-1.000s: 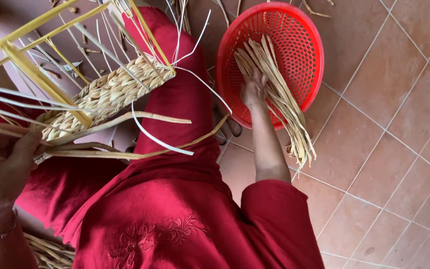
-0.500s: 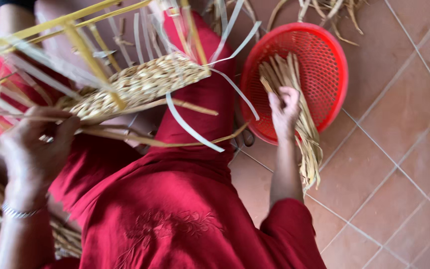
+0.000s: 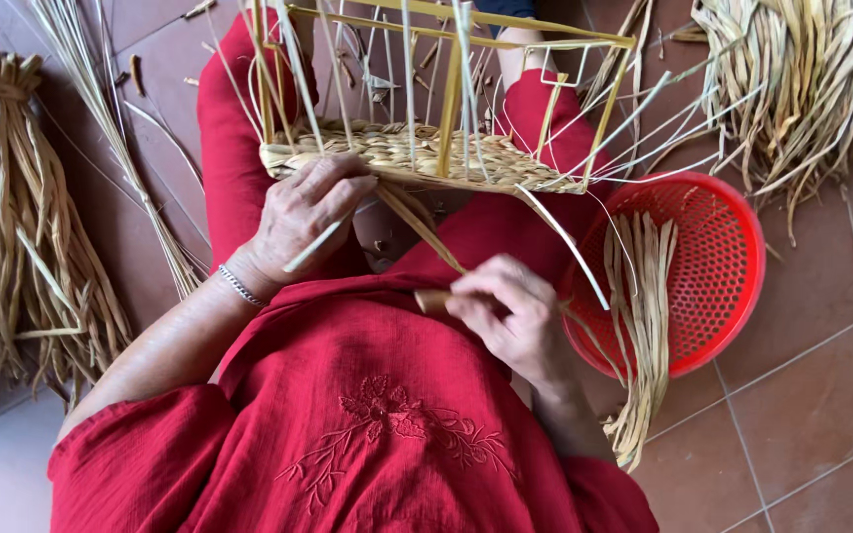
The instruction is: The person sits on the floor and weaves dried palm leaves into the base of a rectangular basket frame. They interlace the leaves through vertical spokes, pull them tight, and trim excess with scissors. The woven section grows along the bottom edge of the frame.
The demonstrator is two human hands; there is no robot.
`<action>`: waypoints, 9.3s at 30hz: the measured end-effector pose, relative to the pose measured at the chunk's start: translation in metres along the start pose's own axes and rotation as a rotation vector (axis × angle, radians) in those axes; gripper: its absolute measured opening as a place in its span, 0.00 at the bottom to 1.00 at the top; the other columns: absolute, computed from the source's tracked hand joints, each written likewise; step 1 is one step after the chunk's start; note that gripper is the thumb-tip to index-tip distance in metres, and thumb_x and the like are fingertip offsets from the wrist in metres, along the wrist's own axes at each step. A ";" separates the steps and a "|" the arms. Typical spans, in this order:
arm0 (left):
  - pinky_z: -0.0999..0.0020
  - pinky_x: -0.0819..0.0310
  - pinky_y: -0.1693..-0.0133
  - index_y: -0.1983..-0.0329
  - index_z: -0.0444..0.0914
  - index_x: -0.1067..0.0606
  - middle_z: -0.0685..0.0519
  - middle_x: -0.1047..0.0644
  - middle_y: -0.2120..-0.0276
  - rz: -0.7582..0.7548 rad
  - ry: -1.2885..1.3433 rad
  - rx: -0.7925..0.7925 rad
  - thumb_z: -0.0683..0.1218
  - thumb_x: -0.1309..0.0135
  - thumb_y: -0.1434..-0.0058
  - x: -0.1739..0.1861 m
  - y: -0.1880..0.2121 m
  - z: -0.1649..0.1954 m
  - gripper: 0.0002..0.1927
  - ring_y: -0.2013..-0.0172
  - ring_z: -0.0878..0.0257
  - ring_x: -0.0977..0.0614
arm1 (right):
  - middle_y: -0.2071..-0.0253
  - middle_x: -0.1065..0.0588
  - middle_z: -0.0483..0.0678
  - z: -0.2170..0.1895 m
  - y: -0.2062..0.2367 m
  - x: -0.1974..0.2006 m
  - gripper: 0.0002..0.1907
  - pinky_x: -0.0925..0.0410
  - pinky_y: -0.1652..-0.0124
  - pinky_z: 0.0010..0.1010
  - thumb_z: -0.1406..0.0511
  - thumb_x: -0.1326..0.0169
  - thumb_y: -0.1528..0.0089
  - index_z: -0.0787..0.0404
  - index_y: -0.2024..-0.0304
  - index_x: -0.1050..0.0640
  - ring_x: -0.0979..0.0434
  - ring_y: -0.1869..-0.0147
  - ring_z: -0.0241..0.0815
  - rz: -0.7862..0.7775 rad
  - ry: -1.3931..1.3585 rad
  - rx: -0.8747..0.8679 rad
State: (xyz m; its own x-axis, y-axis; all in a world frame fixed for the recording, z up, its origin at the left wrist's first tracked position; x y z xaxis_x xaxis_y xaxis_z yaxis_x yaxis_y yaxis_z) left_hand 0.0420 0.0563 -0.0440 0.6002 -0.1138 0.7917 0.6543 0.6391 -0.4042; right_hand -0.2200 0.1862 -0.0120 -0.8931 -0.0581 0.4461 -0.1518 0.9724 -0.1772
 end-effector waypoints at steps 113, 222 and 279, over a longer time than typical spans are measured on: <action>0.56 0.22 0.59 0.54 0.33 0.31 0.41 0.24 0.50 -0.025 0.128 -0.030 0.38 0.46 0.40 0.005 -0.079 0.034 0.12 0.56 0.46 0.20 | 0.74 0.27 0.43 0.002 -0.120 0.021 0.16 0.42 0.60 0.41 0.61 0.32 0.38 0.56 0.70 0.27 0.30 0.64 0.45 0.226 0.700 0.149; 0.59 0.30 0.53 0.59 0.31 0.28 0.44 0.31 0.60 0.491 0.271 0.620 0.42 0.55 0.21 0.031 -0.084 -0.048 0.11 0.58 0.53 0.27 | 0.60 0.24 0.47 -0.016 -0.157 0.071 0.15 0.31 0.57 0.26 0.76 0.48 0.37 0.63 0.47 0.28 0.25 0.59 0.35 0.378 -0.151 -0.063; 0.57 0.27 0.60 0.60 0.32 0.29 0.46 0.25 0.67 0.423 0.101 0.653 0.42 0.51 0.21 0.041 -0.120 -0.138 0.11 0.66 0.52 0.22 | 0.59 0.23 0.46 0.082 -0.041 0.178 0.17 0.37 0.64 0.28 0.50 0.51 0.26 0.54 0.51 0.21 0.33 0.74 0.33 0.660 -1.300 -0.029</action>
State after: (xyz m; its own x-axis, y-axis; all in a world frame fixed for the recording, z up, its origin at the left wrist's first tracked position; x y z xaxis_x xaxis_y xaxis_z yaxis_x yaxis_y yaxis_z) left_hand 0.0514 -0.1299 -0.0263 0.7974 0.1911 0.5724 -0.0240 0.9578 -0.2863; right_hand -0.4072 0.1179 0.0025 -0.5435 0.2474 -0.8021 0.4233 0.9059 -0.0074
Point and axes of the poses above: each hand's wrist, its own y-axis away from the middle knuckle, its own x-axis out of the back of the hand, z = x × y, the point moved 1 cm from there along -y, towards the middle knuckle
